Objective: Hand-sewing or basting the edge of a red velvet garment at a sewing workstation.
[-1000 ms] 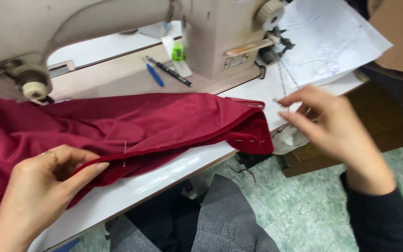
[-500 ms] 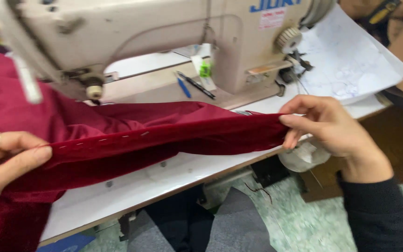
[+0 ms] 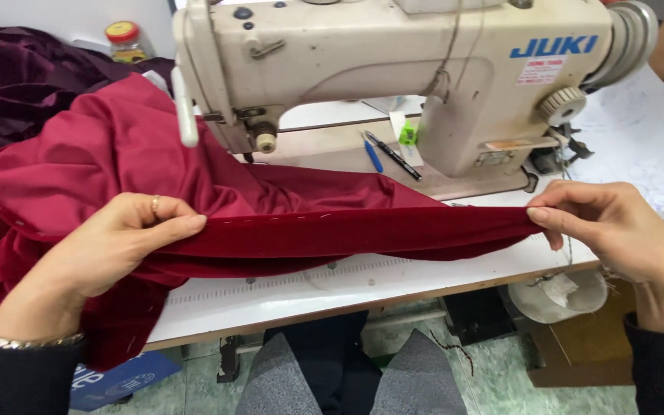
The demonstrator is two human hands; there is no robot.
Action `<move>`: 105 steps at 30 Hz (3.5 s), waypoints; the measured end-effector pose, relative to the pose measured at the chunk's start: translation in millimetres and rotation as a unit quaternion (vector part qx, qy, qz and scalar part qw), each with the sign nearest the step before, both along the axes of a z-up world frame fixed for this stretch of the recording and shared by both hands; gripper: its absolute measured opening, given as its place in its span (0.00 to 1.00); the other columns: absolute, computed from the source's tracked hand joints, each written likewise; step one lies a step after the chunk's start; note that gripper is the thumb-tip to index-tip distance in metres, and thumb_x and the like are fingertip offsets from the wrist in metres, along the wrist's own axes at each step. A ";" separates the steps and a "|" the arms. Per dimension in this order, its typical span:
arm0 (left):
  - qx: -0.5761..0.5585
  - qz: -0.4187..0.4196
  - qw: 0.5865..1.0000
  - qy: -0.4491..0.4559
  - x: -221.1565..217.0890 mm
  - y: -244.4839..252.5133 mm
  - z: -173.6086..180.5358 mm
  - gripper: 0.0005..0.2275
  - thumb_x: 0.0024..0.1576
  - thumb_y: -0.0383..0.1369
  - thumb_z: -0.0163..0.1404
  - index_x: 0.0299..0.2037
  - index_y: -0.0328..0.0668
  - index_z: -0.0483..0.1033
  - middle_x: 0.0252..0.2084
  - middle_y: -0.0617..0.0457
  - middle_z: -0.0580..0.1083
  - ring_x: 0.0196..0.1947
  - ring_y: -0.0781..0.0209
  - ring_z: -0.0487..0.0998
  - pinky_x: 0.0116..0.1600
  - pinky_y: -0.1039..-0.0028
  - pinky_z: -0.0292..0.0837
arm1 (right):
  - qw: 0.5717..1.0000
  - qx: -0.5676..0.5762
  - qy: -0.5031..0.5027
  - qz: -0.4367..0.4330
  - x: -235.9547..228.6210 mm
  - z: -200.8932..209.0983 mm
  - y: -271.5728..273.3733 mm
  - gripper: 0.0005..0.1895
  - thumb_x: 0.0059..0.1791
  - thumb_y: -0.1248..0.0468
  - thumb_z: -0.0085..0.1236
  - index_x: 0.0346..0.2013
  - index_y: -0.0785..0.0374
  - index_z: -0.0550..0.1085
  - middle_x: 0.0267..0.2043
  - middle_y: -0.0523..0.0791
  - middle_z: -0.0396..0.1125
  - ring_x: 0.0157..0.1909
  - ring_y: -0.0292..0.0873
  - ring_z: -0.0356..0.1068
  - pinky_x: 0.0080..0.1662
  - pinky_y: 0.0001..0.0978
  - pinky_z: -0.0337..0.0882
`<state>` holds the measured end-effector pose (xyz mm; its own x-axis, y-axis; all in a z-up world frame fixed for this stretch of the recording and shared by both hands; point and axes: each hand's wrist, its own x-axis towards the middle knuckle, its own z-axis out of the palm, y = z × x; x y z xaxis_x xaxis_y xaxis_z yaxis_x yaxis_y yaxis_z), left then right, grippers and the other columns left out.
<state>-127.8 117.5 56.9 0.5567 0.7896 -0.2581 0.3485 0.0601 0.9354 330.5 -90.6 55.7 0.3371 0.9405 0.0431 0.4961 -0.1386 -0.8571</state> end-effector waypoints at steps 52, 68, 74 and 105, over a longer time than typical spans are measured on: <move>0.676 0.090 0.718 0.137 -18.1 -82.0 -99.5 0.08 0.59 0.24 0.59 0.45 0.47 0.80 0.40 0.49 0.68 0.41 0.47 0.68 0.56 0.52 0.68 | 0.754 0.004 -0.556 0.349 -134.2 0.4 88.5 0.06 0.39 0.75 0.54 0.22 0.62 0.70 0.25 0.40 0.61 0.21 0.44 0.65 0.28 0.44 0.71; 0.318 -0.108 0.930 -0.149 120.0 -126.8 -56.3 0.27 0.55 0.35 0.51 0.63 0.41 0.55 0.64 0.43 0.63 0.49 0.55 0.71 0.58 0.64 0.66 | 0.929 0.193 0.216 0.232 -109.7 -13.0 20.1 0.04 0.49 0.73 0.49 0.38 0.69 0.71 0.44 0.54 0.67 0.49 0.50 0.73 0.61 0.41 0.78; 0.247 -0.185 0.942 -0.135 127.9 -149.1 -75.6 0.18 0.55 0.36 0.50 0.55 0.41 0.67 0.38 0.54 0.73 0.31 0.61 0.73 0.42 0.71 0.69 | 0.864 0.159 0.433 0.202 -94.2 -28.0 16.5 0.05 0.54 0.73 0.46 0.38 0.67 0.72 0.37 0.50 0.67 0.26 0.31 0.58 0.30 0.14 0.62; -0.137 0.192 0.917 -0.322 72.6 -149.7 -90.7 0.20 0.52 0.30 0.49 0.56 0.33 0.66 0.52 0.36 0.76 0.49 0.48 0.80 0.55 0.67 0.77 | 0.972 0.102 0.053 0.207 -181.2 -61.6 39.6 0.02 0.51 0.70 0.45 0.35 0.66 0.67 0.54 0.53 0.69 0.54 0.47 0.74 0.54 0.29 0.73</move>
